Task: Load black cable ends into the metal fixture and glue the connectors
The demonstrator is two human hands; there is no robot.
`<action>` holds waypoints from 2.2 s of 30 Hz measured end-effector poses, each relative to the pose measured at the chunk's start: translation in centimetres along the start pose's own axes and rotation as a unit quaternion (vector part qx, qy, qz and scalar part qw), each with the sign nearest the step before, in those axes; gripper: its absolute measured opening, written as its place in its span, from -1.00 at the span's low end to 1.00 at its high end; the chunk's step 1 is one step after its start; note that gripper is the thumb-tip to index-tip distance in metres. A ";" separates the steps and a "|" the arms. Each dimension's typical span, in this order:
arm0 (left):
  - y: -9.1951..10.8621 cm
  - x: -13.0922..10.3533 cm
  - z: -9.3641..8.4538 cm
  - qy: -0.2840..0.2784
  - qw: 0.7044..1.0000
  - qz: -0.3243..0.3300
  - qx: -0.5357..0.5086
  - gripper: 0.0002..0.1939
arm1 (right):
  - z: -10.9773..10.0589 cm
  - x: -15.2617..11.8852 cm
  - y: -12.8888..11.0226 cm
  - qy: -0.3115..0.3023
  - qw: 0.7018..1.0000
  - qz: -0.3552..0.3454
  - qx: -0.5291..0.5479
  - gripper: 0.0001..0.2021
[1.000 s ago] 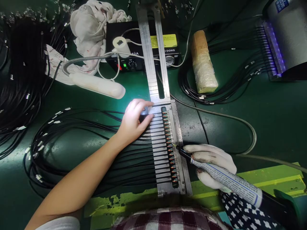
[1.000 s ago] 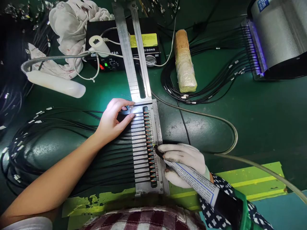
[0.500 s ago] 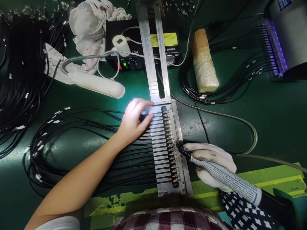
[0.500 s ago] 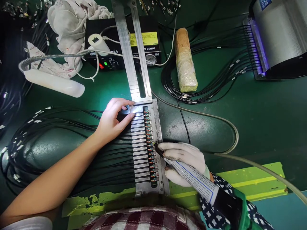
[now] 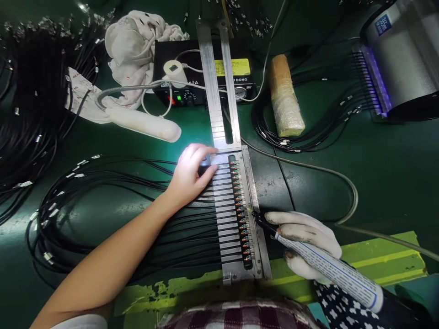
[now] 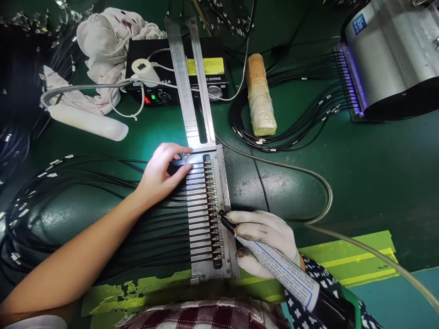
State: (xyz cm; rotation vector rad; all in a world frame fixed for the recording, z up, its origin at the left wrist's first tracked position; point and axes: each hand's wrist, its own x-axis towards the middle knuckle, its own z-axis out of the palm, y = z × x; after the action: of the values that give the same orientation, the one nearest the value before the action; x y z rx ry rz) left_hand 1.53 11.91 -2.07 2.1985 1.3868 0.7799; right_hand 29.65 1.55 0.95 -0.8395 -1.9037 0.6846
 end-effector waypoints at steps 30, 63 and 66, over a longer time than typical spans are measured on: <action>-0.1 0.0 0.0 0.000 1.000 -0.002 0.001 -0.72 | 0.6 -1.1 0.8 -0.024 0.999 0.029 0.036 -0.75; 0.0 0.0 -0.1 0.000 1.000 -0.005 -0.004 -0.73 | 0.6 -0.6 0.5 -0.010 0.999 0.029 0.035 -0.81; 0.0 0.0 -0.1 -0.001 1.000 -0.007 -0.003 -0.73 | 0.7 -0.7 0.8 -0.010 0.998 0.039 0.041 -0.78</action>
State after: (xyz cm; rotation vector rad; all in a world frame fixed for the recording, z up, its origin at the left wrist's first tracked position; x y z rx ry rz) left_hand 1.53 11.93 -2.00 2.1825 1.3950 0.7770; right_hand 29.46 1.35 -0.30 -0.8621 -1.8554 0.8161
